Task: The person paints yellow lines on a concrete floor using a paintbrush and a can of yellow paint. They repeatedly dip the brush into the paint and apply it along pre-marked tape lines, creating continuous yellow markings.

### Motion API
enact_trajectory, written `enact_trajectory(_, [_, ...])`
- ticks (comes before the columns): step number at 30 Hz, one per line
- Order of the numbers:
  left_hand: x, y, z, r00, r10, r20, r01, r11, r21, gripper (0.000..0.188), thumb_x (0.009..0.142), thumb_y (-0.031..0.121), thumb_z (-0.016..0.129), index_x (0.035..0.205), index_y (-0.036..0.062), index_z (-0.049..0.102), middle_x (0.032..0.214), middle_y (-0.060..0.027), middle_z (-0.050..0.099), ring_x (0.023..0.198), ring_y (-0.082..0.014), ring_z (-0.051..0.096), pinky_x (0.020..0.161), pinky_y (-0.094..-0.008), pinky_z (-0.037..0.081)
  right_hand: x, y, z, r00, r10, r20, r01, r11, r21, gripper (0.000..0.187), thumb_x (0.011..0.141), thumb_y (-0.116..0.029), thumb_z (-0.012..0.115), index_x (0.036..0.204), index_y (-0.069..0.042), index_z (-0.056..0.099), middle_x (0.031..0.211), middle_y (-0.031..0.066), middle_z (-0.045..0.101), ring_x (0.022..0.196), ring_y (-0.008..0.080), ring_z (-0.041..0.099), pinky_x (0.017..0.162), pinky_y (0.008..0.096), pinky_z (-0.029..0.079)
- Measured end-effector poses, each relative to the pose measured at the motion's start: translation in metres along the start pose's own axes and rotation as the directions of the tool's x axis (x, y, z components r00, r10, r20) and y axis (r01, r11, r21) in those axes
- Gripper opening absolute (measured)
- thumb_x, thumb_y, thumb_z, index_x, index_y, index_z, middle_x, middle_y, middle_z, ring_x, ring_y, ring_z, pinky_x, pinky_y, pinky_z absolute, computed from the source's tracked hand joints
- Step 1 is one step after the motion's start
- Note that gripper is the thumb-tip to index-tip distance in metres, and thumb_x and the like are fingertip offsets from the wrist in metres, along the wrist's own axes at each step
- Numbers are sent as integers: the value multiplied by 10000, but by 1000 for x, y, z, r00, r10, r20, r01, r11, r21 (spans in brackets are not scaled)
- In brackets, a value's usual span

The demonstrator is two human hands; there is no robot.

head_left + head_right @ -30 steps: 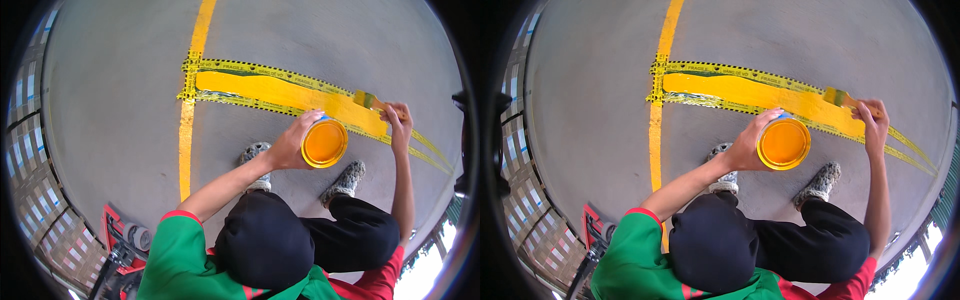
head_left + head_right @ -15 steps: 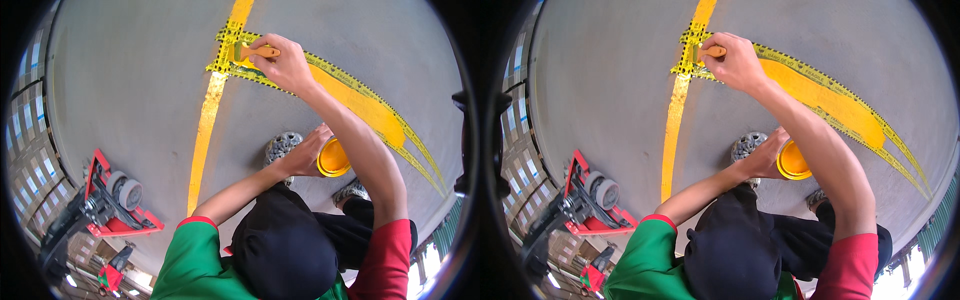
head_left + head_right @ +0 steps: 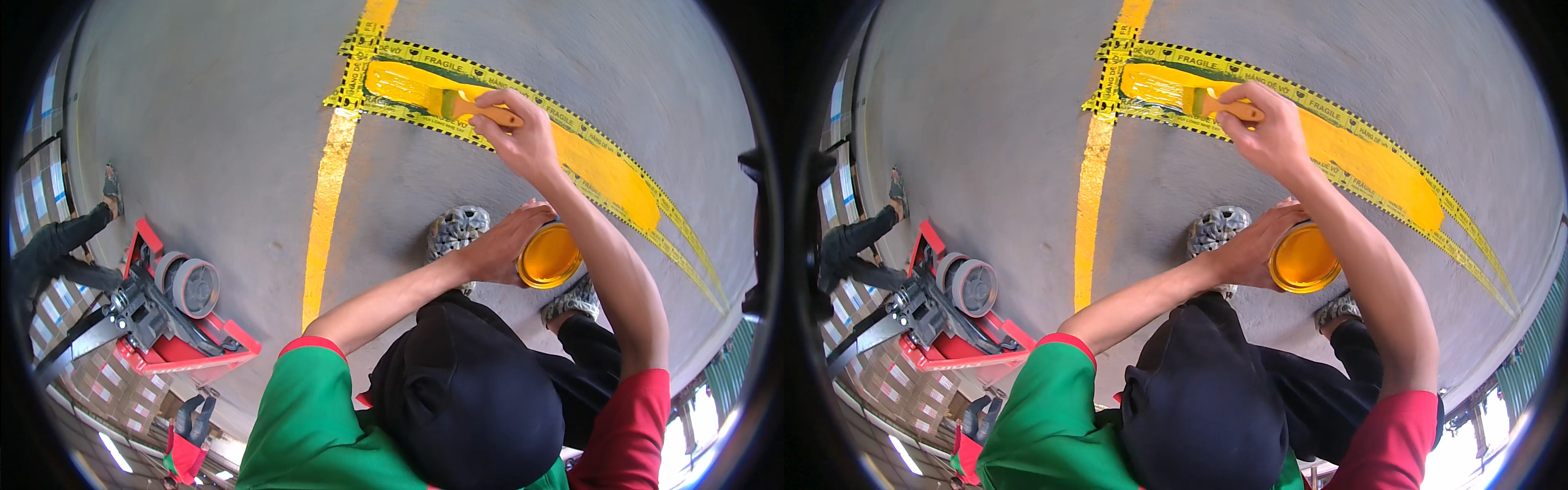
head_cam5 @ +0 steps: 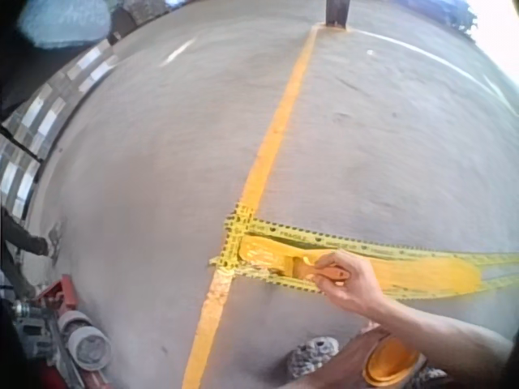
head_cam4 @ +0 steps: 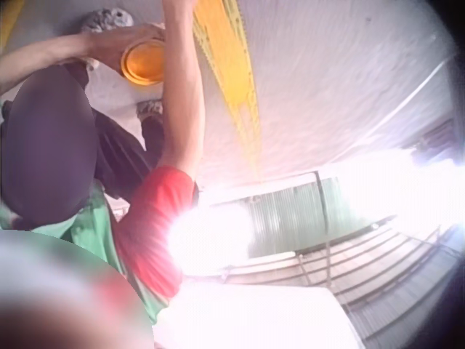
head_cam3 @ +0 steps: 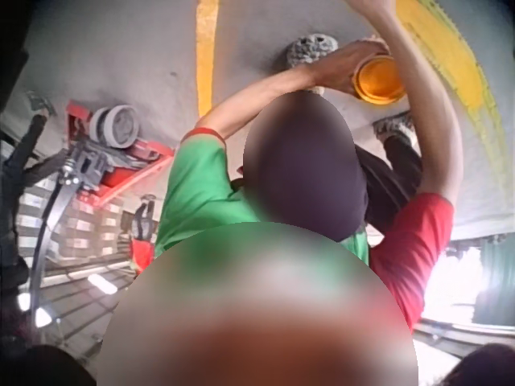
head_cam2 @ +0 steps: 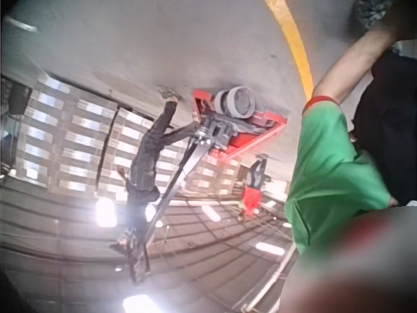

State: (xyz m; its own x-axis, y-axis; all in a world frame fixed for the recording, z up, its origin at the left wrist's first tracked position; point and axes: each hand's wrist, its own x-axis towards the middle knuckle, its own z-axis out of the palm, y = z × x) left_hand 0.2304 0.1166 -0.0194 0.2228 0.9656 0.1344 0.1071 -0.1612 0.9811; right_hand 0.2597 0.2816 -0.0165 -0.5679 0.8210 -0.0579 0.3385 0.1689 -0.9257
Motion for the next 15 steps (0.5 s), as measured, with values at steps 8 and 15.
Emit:
enact_trajectory(8, [13, -5, 31, 989, 139, 50, -137, 990, -37, 1060, 635, 272, 946, 1445, -20, 327, 1448, -264, 431, 1389, -444, 415, 1180, -516, 349, -60, 36, -86, 987, 156, -50, -144, 973, 181, 198, 873, -36, 724, 1062, -14, 670, 965, 81, 712, 858, 136, 687, 731, 278, 560])
enact_trajectory(15, [21, -4, 41, 975, 182, 130, -185, 983, 9, 1074, 654, 296, 941, 1465, -9, 307, 1456, -253, 435, 1386, -425, 438, 1186, -519, 339, -103, 61, -164, 958, 264, -112, -239, 951, 195, 172, 907, -3, 684, 1075, 15, 652, 1096, 109, 697, 932, 178, 715, 827, 280, 593])
